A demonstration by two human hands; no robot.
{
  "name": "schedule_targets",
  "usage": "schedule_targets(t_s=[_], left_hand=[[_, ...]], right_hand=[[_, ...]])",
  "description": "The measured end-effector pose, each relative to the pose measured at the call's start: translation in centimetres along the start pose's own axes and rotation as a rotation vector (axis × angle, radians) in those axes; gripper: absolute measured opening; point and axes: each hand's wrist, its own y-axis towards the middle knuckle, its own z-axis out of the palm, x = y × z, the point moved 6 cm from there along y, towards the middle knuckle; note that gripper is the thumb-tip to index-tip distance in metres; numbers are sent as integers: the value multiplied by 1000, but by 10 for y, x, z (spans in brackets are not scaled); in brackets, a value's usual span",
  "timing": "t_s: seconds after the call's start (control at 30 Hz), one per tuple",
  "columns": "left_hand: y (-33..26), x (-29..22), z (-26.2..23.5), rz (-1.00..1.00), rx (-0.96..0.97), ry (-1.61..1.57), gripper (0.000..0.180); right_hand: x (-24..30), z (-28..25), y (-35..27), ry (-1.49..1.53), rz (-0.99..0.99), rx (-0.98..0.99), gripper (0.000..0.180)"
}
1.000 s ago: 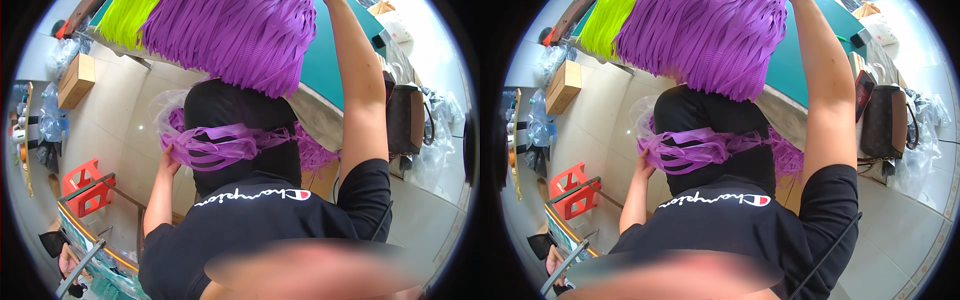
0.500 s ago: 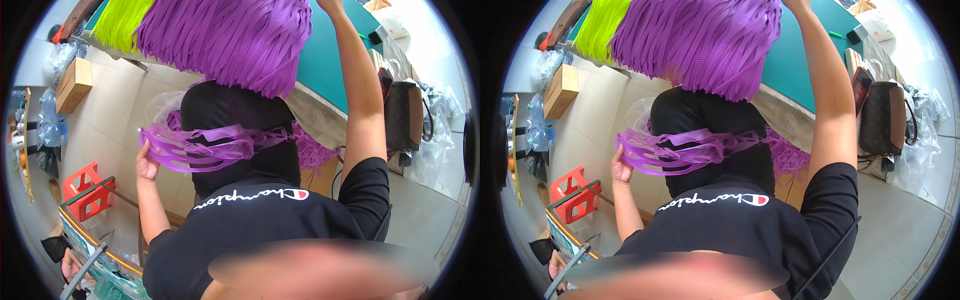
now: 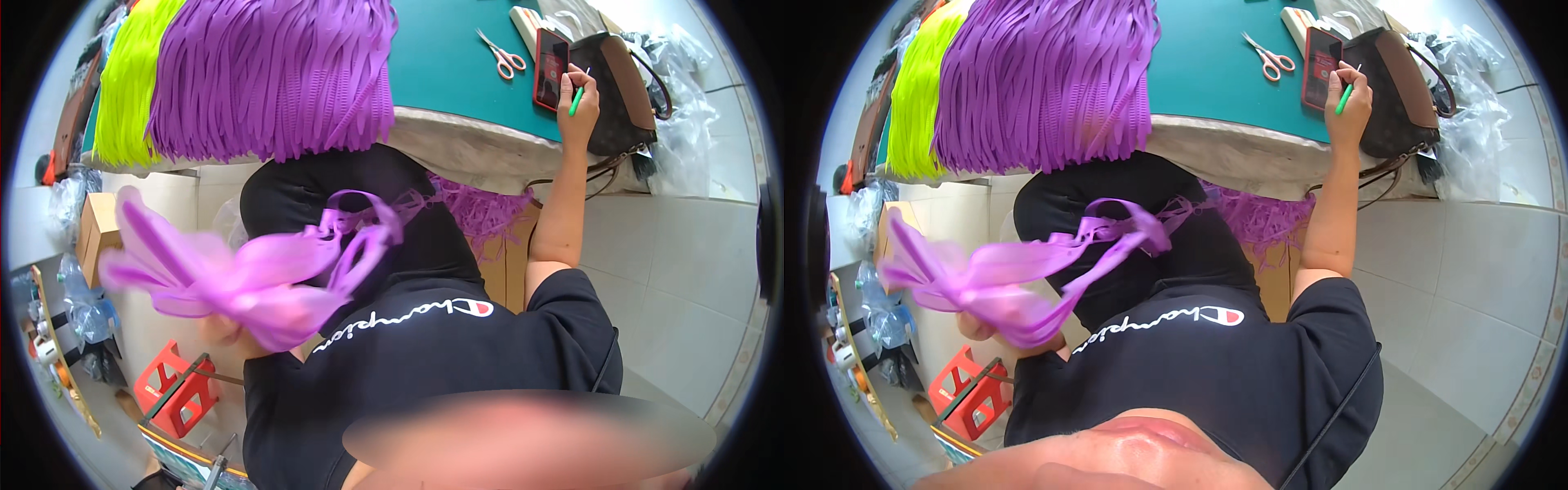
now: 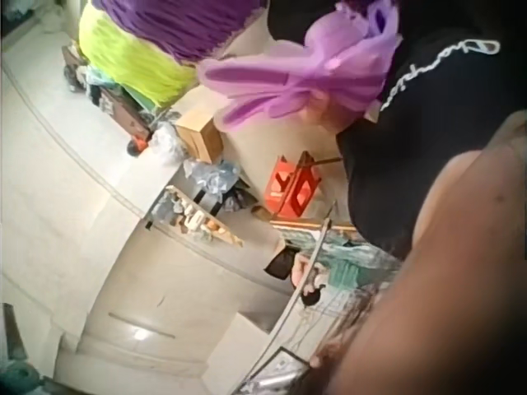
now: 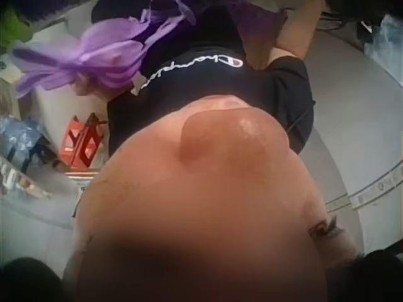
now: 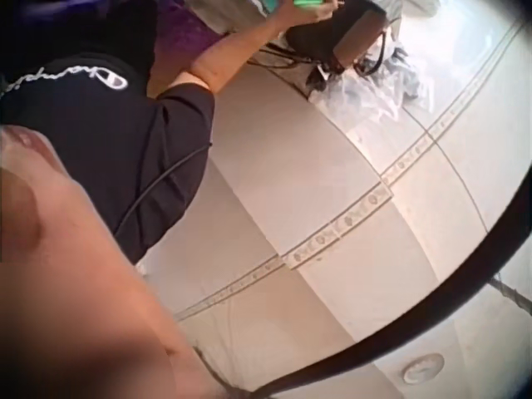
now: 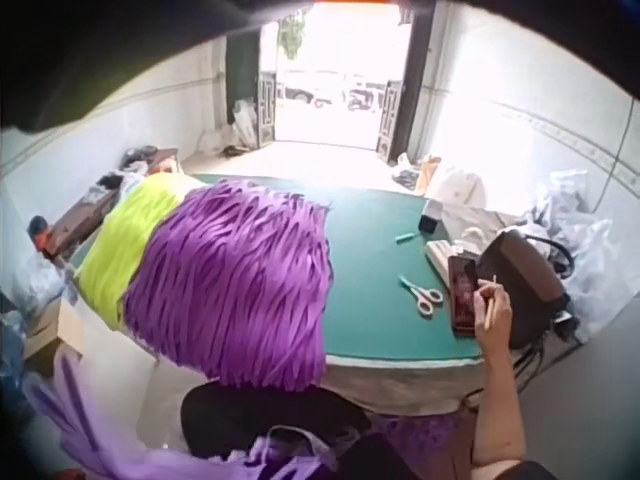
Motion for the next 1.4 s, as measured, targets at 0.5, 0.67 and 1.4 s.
schedule_targets(t_s=[0.5,0.67,1.4], left_hand=[[-11,64,87,-490,565,-475,48],[-14,69,100,-491,530,-516,50],[-37,104,149,-1123,598,-841,66]], right_hand=[[-33,8,-26,-31,-137,111,26],[6,-20,-38,301,-132,-144,29],[178,23,-133,1243,439,836,27]])
